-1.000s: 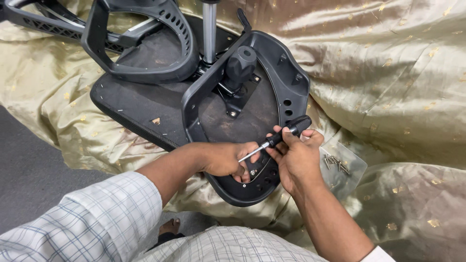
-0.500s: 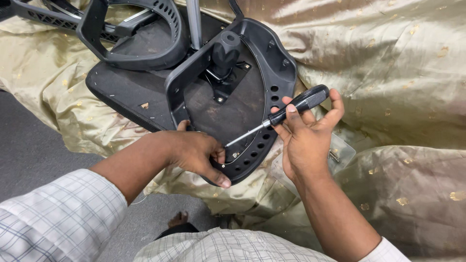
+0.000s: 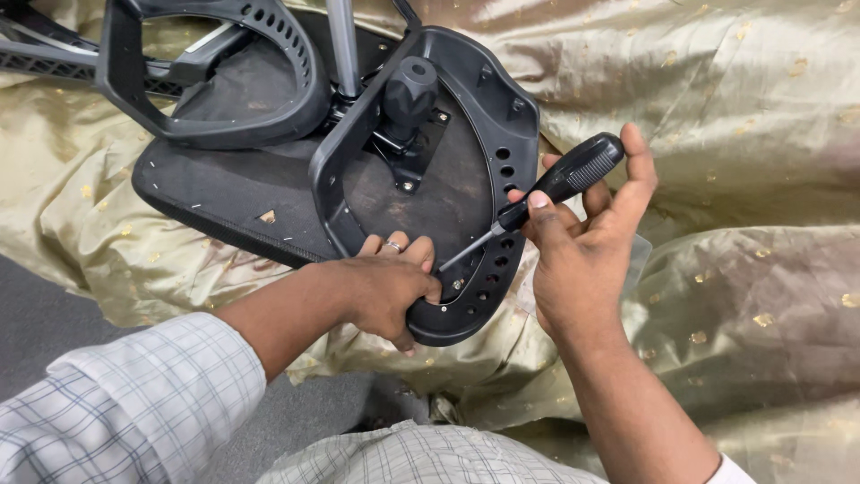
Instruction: The person uses a screwdriver to fasten screws into a black plastic chair frame, securing it to the chair base. They then pick up a second identical frame and begin attaching it to the same base.
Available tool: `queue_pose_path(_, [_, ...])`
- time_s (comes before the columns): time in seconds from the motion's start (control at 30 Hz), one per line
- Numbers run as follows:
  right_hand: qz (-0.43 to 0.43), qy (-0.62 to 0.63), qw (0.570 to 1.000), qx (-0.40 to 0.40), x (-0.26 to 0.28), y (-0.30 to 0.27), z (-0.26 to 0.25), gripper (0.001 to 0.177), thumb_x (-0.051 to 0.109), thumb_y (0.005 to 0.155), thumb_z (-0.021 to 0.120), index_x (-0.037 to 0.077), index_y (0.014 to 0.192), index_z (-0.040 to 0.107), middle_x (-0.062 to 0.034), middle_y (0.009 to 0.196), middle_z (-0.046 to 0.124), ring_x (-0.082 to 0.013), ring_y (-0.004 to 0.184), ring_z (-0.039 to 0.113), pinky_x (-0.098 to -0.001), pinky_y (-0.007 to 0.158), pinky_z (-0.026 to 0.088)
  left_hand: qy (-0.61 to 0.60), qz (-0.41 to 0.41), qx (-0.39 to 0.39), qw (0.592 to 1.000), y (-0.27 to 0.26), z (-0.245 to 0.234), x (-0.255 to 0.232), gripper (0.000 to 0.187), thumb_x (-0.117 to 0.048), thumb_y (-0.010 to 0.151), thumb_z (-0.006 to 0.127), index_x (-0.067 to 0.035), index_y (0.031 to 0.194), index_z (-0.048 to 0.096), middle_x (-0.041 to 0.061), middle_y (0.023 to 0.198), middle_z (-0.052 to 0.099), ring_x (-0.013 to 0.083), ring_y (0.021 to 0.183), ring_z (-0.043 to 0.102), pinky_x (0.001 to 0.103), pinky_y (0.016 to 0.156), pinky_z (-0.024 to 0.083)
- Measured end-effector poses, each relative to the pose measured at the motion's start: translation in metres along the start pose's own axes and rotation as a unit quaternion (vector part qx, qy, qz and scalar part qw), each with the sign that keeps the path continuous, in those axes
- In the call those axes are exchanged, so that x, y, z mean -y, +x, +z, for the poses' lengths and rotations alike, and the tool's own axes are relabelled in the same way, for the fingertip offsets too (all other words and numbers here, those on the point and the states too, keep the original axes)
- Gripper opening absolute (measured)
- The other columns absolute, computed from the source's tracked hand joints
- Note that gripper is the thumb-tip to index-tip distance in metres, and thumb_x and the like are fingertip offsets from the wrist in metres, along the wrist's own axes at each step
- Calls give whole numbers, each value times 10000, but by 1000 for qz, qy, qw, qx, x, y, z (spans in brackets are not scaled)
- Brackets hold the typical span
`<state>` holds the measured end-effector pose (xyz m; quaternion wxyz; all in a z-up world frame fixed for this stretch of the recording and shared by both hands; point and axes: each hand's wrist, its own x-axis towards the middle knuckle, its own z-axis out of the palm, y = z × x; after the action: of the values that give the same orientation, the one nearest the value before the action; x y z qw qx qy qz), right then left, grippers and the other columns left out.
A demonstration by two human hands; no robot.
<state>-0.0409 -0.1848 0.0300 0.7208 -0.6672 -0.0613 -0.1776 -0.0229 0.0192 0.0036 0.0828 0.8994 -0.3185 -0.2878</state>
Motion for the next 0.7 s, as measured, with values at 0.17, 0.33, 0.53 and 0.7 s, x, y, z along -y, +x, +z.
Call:
queue_pose_path(0.17, [-39,-10,999,-19,1,-12,2,855,-204,1012,526,237,1616,112,-224,1439,536,-238,1070,718,-348,940,642,-2,104,-59,993,8,4,12,715,-489,539,928,-181,1157,741,49,1306,425,272,1322,329,401,1125,272])
queue_pose_path(0.33, [-65,-33,996,-43,-2,-26,3,833,-216,1050,528,244,1626,137,-212,1389,525,-259,1135,705,-384,982,657,-15,145,-90,985,17,10,25,676,-478,493,928,-199,1092,786,37,1327,443,272,1330,327,417,1123,274])
queue_pose_path(0.53, [-78,-70,992,-63,3,-35,11,798,-209,1077,541,252,1590,141,-216,1384,524,-259,1193,689,-414,1017,639,7,153,-85,985,23,11,30,733,-513,486,918,-233,1146,767,6,1287,497,255,1316,344,413,1108,258])
queue_pose_path(0.7, [-64,-72,990,-101,5,-42,16,790,-186,1019,536,252,1554,153,-186,1404,483,-188,1248,648,-385,1010,613,3,143,-63,988,27,10,29,794,-523,471,919,-226,1188,753,-6,1268,521,247,1305,353,401,1105,261])
